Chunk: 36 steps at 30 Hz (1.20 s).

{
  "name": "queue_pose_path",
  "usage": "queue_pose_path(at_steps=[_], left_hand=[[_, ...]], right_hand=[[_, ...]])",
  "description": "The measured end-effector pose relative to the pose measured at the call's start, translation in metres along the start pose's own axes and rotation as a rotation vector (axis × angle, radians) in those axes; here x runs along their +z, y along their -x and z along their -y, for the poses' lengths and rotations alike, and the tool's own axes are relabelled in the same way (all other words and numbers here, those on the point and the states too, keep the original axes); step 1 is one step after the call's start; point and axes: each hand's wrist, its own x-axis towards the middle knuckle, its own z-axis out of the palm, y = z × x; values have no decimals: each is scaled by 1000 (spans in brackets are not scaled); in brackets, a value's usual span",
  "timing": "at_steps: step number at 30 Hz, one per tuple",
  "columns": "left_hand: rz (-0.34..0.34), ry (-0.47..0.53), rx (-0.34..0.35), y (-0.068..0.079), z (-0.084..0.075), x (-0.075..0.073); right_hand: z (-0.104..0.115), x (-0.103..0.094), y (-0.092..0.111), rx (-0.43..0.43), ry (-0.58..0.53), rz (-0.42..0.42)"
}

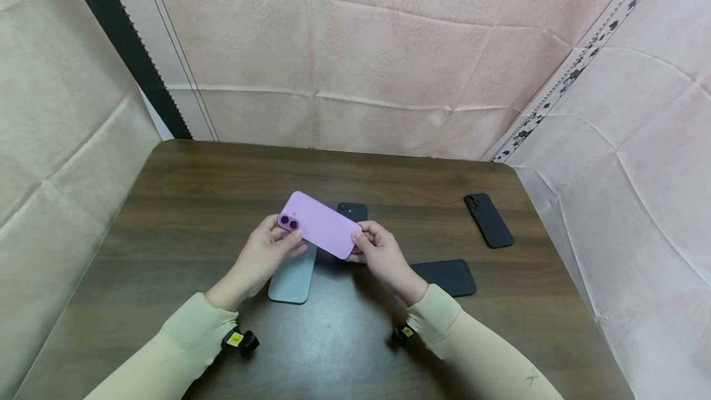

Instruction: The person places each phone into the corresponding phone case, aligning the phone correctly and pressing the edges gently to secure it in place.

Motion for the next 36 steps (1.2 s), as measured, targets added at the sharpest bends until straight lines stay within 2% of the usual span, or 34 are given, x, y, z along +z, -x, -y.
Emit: queue_pose_path(at_steps=[11,20,27,36], left_hand=[[-64,38,81,0,3,3],[-104,-19,100,0,2,2],[-123,-54,121,0,2,2],[-122,-152,106,-1,2,1]], right_hand=[[-2,0,3,-1,49,109],[-3,2,5,58,85,215],[-3,2,5,64,105,236],[-5,-2,3,11,204,182]])
